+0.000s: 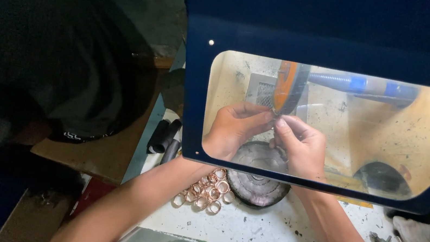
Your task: Polishing a collection of copper rings using a bench-mounted polishing machine with a protective dust enclosure.
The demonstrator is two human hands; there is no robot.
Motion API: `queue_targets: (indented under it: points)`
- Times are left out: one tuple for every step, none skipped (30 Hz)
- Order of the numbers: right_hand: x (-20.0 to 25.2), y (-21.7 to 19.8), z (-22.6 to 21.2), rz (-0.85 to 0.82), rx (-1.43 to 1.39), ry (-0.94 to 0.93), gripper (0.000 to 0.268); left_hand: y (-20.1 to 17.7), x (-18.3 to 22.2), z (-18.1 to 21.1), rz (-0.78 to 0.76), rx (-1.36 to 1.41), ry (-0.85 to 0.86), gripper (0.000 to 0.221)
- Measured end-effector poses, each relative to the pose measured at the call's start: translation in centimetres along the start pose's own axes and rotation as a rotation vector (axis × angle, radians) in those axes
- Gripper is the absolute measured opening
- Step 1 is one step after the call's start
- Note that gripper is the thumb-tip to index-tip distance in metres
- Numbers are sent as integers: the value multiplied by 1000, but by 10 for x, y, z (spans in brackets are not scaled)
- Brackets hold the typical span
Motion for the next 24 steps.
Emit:
queue_targets:
  points:
    - [4, 2, -5, 0, 0, 3, 27, 1, 3, 4, 1, 0, -3, 39]
    - [8, 7, -13, -11, 38, -19, 27, 4, 5, 10, -7, 15, 19, 42]
    - [12, 12, -21, -24, 75, -44, 27, 7, 7, 17, -17, 30, 43, 46]
    - [15, 10, -24, -24, 74, -42, 27, 9, 11, 22, -16, 29, 42, 46]
    - [19, 10, -28, -18, 114, -48, 27, 11, 16, 27, -25, 14, 24, 41]
    - [23, 9, -32, -13, 153, -54, 27, 13, 21, 32, -35, -1, 5, 37]
    - [23, 8, -30, -14, 153, -55, 27, 12, 20, 30, -35, -1, 7, 37]
    - [22, 5, -26, -6, 140, -42, 28, 11, 19, 27, -31, 8, 7, 34]
    - [22, 1, -21, 4, 127, -27, 29, 11, 19, 23, -28, 17, 6, 31]
    - [19, 0, -18, 5, 128, -27, 29, 9, 15, 17, -29, 18, 4, 31]
    - [16, -3, -13, 21, 104, -11, 28, 8, 11, 10, -36, 7, 0, 30]
    - [12, -6, -8, 36, 81, 5, 27, 7, 7, 3, -44, -4, -4, 30]
    - [10, -5, -6, 34, 83, 7, 27, 6, 4, -1, -41, -3, -4, 30]
    - [7, -5, -5, 35, 49, 11, 27, 5, 0, -4, -46, -11, -6, 31]
    - [4, -5, -3, 36, 16, 15, 27, 4, -3, -8, -51, -20, -8, 32]
    - [3, -4, -1, 34, 17, 17, 27, 3, -1, -6, -47, -19, -9, 32]
    - [3, -1, 0, 9, 27, 4, 26, 2, 0, -2, -37, -1, 9, 34]
    - [2, 2, 1, -16, 36, -9, 26, 1, 0, 2, -26, 17, 27, 36]
    - [5, 3, -5, -14, 36, -9, 26, 3, 4, 9, -28, 18, 26, 36]
    - [8, 6, -14, -30, 70, -46, 24, 7, 7, 18, -40, 23, 35, 41]
    - [12, 10, -23, -48, 105, -83, 23, 10, 10, 26, -51, 27, 46, 48]
    - [16, 9, -26, -48, 105, -83, 23, 12, 16, 30, -50, 28, 45, 48]
    - [20, 9, -29, -35, 136, -92, 24, 15, 22, 34, -59, 27, 35, 43]
    - [24, 8, -34, -22, 167, -102, 25, 18, 28, 38, -69, 26, 25, 39]
Point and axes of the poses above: each hand's wrist, its own x-axis away from the middle knuckle, its own y-axis out of the palm, z = x × y, the point moved 10 cm from there along -x, towards the middle knuckle, and after that the axes turned 15 degrees about y, right-handed, at the moved point
